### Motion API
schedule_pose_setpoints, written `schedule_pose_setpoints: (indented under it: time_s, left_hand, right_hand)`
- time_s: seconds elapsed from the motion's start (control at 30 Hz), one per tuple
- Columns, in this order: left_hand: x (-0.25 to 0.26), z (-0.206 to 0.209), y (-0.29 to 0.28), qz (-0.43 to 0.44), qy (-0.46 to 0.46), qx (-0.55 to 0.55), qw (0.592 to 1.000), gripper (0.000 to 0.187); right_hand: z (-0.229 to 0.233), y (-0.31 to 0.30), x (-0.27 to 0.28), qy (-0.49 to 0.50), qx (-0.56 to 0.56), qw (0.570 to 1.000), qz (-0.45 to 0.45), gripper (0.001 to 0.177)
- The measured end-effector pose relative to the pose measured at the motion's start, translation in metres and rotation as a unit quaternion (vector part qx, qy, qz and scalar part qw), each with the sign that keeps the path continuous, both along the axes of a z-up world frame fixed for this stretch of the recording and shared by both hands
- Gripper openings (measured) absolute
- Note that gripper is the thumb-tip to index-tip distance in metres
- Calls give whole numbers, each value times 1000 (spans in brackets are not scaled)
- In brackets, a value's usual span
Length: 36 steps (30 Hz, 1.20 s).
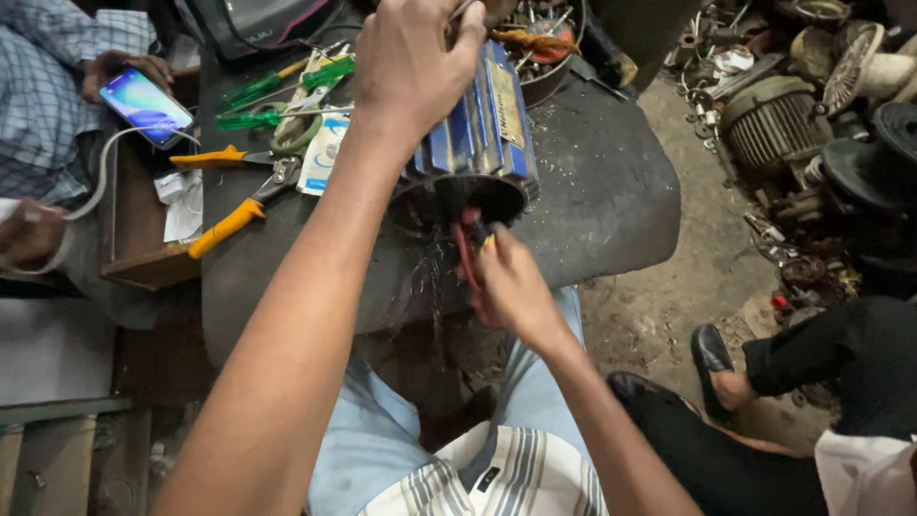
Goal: The person uses pliers and a screwdriver to remove copper wires from the stator of an electric motor. They repeatedly pull and cut the wires, clearing the interior of the motor housing.
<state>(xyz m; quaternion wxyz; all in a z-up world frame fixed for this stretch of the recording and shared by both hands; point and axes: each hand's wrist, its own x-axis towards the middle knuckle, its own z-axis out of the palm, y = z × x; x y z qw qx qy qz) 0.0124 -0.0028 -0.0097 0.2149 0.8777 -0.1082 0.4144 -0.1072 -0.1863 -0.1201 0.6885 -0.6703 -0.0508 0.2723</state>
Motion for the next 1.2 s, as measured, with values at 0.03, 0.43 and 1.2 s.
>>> schedule_pose_setpoints:
  time_s: [0.03,0.43,1.2]
  left_hand:
    - [-1,0,0,-3,4,-6,1000,22]
    - [-1,14,-6,18,26,-32,999,23]
    - [-6,15,-5,34,90,-47,994,22]
  right_hand:
    - [1,-5,-9,-84,-31,996,12,25]
    - [0,-22,-18,-147,-60,987,30,15]
    - [8,9,-17,-157,-112,981,17,20]
